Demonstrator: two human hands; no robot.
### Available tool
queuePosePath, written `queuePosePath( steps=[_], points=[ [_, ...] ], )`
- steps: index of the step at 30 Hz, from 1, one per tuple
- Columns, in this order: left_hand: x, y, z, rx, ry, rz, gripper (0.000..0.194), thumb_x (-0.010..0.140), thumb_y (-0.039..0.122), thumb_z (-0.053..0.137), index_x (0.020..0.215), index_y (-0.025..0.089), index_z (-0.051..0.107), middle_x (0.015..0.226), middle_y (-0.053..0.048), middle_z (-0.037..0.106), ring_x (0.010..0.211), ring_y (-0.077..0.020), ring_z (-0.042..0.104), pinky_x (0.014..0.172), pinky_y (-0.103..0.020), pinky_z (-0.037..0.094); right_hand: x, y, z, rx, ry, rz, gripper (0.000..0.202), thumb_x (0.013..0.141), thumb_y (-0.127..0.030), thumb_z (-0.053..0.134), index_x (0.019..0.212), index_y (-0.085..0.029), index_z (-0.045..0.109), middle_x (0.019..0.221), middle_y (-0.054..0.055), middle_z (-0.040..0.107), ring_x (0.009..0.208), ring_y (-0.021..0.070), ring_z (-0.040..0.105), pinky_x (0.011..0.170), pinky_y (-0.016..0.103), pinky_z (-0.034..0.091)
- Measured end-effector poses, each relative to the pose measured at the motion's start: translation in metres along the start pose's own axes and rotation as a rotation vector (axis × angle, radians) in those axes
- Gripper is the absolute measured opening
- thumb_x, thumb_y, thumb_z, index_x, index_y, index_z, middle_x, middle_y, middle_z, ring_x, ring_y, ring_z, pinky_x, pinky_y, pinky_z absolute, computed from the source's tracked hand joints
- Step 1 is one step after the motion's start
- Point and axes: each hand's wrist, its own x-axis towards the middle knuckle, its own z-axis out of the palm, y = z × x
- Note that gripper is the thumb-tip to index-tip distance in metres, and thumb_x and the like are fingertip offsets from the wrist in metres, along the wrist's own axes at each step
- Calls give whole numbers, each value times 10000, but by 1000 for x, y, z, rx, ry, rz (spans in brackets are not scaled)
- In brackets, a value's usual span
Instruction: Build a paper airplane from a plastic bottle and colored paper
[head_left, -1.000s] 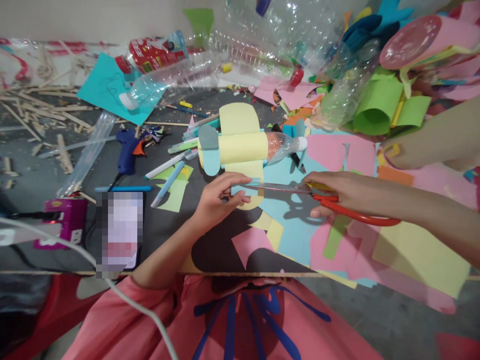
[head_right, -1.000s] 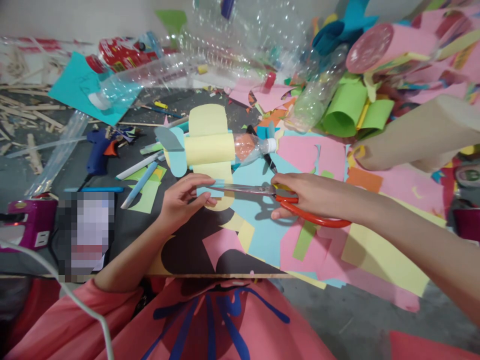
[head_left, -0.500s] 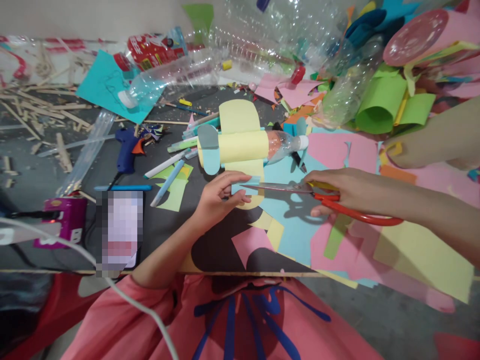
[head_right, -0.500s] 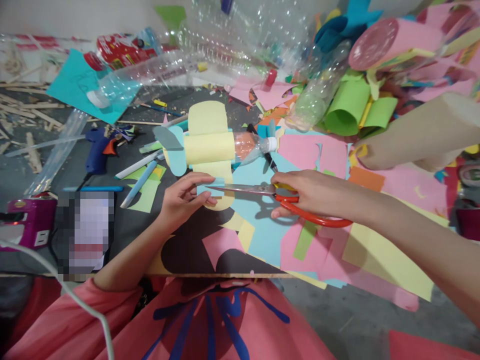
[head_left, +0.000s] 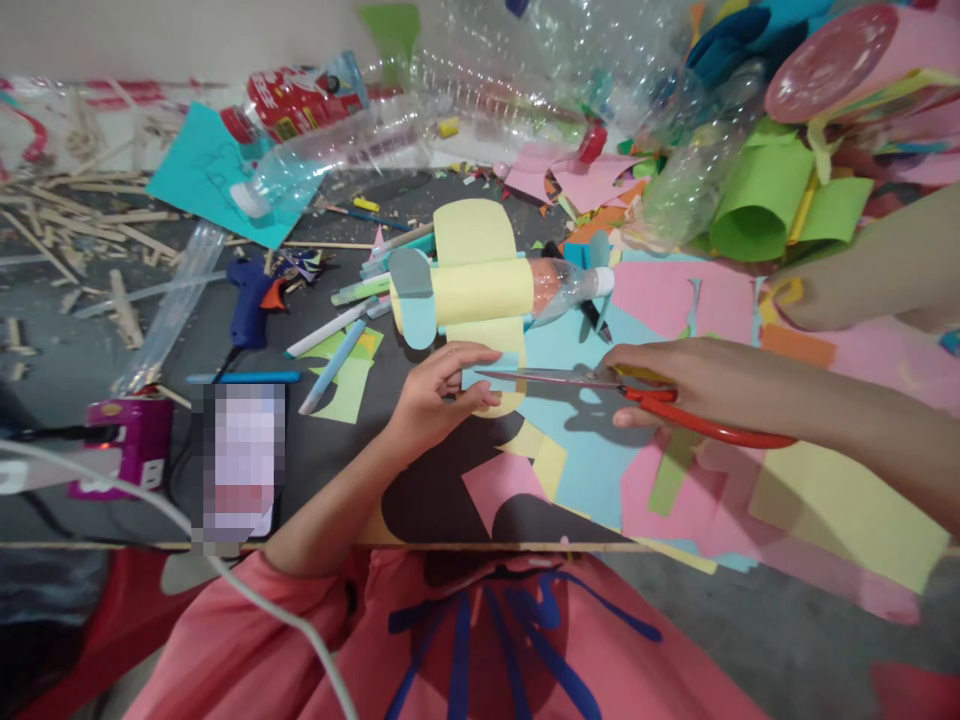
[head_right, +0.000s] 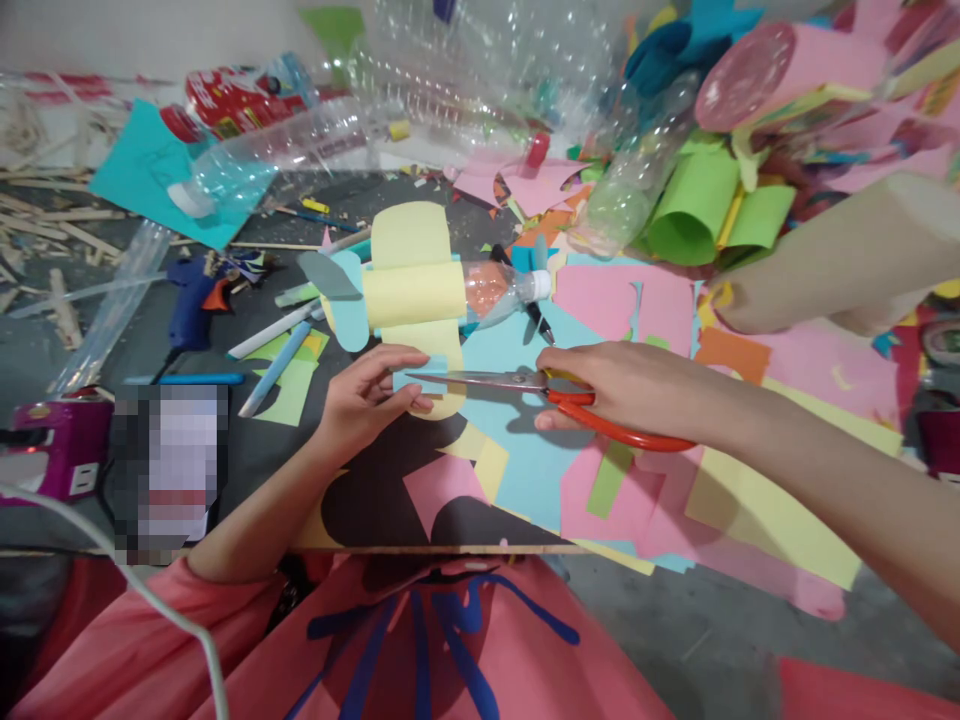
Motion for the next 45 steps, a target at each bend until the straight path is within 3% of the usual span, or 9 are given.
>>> queuePosePath(
  steps=[14,21,29,39,45],
  points=[
    [0,1,2,24,-40,40,216,837,282,692,1019,173,728,1040,-86,682,768,-118,654,610,-217,594,6,-14,0,3,-50,-8,405,894,-636,408,899,-236,467,827,58,652,643,201,603,532,293,355],
    [0,1,2,19,-41,17,208,844,258,669,1028,176,721,1055,-78,671,755,-106,658,620,-215,601,11,-12,1,-9,-52,6,408,866,-645,435,877,-240,477,640,2,572,531,173,538,510,265,332],
    [0,-1,2,51,-40,19,228,829,251,684,1048,204,729,1060,-71,684,701,-100,655,609,-217,596,10,-9,2,-59,-12,-22,365,883,-600,467,832,-240,489,572,-19,528,482,158,504,480,245,307],
    [0,0,0,-52,33,-106,265,807,248,684,1066,194,707,1105,-56,629,633,-75,698,612,-189,601,-19,15,31,-131,216,84,414,916,-593,399,1081,-242,542,985,116,722,727,276,684,515,304,422],
    [1,3,1,-58,31,-110,261,809,253,683,1059,182,701,1130,-62,635,638,-68,705,625,-175,614,-42,29,45,-199,264,234,339,953,-400,364,1165,-209,547,1107,191,713,799,302,709,588,353,480]
  ],
)
